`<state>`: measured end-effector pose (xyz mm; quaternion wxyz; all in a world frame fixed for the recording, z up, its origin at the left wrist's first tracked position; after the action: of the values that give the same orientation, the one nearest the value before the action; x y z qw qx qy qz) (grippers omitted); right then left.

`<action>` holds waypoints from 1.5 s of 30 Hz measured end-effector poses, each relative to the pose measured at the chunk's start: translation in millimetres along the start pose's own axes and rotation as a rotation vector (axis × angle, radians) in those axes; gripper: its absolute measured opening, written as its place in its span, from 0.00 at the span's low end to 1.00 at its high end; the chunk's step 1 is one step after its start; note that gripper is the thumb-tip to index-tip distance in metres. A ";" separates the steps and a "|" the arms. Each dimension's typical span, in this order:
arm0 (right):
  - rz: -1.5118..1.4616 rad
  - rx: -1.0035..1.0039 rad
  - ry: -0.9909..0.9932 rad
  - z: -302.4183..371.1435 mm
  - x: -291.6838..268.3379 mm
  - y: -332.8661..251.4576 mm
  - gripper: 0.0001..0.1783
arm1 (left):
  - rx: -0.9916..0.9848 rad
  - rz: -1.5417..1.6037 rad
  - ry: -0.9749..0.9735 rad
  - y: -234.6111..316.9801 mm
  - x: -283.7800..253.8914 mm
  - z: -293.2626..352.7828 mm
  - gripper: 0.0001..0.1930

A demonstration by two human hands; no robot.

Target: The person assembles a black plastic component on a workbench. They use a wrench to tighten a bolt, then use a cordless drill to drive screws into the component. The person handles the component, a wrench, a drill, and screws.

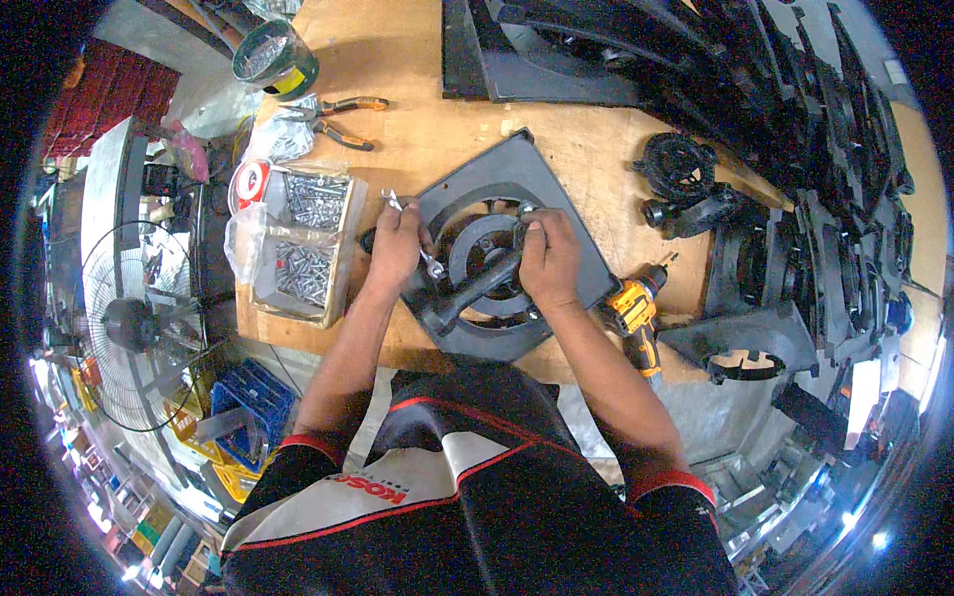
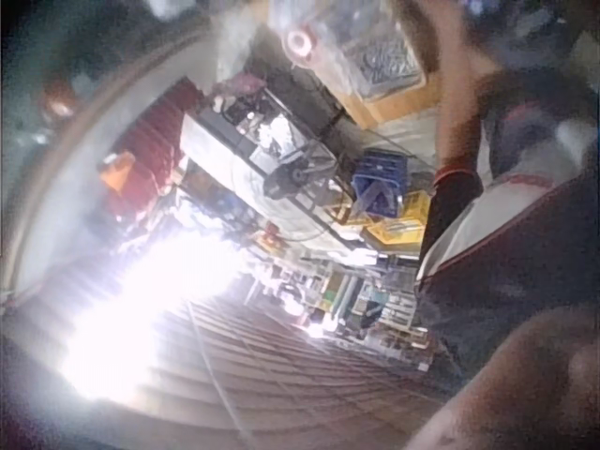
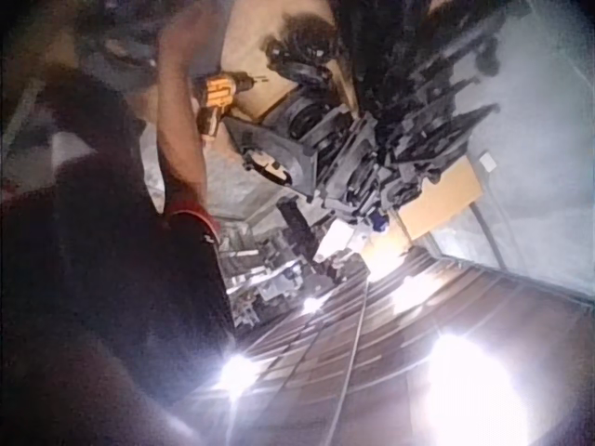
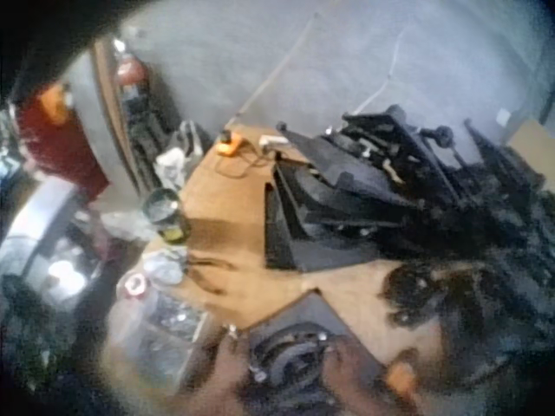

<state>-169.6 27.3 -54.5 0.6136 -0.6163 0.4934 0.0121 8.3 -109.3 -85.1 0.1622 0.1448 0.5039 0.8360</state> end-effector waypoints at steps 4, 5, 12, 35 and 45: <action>-0.017 -0.016 -0.007 0.0 0.7 2.5 0.10 | -0.036 -0.072 -0.120 6.2 5.1 -8.6 0.07; -0.025 -0.014 -0.006 0.2 1.1 2.5 0.10 | -0.028 -0.090 -0.152 7.7 5.3 -9.8 0.07; -0.022 -0.010 -0.016 -0.2 2.8 7.3 0.10 | 0.002 -0.317 -0.306 23.2 15.1 -17.2 0.08; 0.037 0.021 0.005 3.2 4.4 12.1 0.13 | 0.026 0.742 0.287 -34.0 -17.4 63.4 0.15; 0.037 -0.004 0.008 1.3 2.5 4.9 0.12 | -0.003 0.839 0.246 -29.7 -21.9 59.1 0.16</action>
<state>-170.6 28.0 -60.0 0.6100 -0.6083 0.5073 0.0220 55.9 -58.4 -86.6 -0.2526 0.2362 0.4158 0.8411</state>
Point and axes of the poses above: each hand's wrist, its own z-axis away from the middle knuckle, its own x-axis out of the palm, y = z × x, the point moved 2 cm from there along -z, towards the middle knuckle, and after that the axes turned 3 degrees about z, right-handed, at the moved point
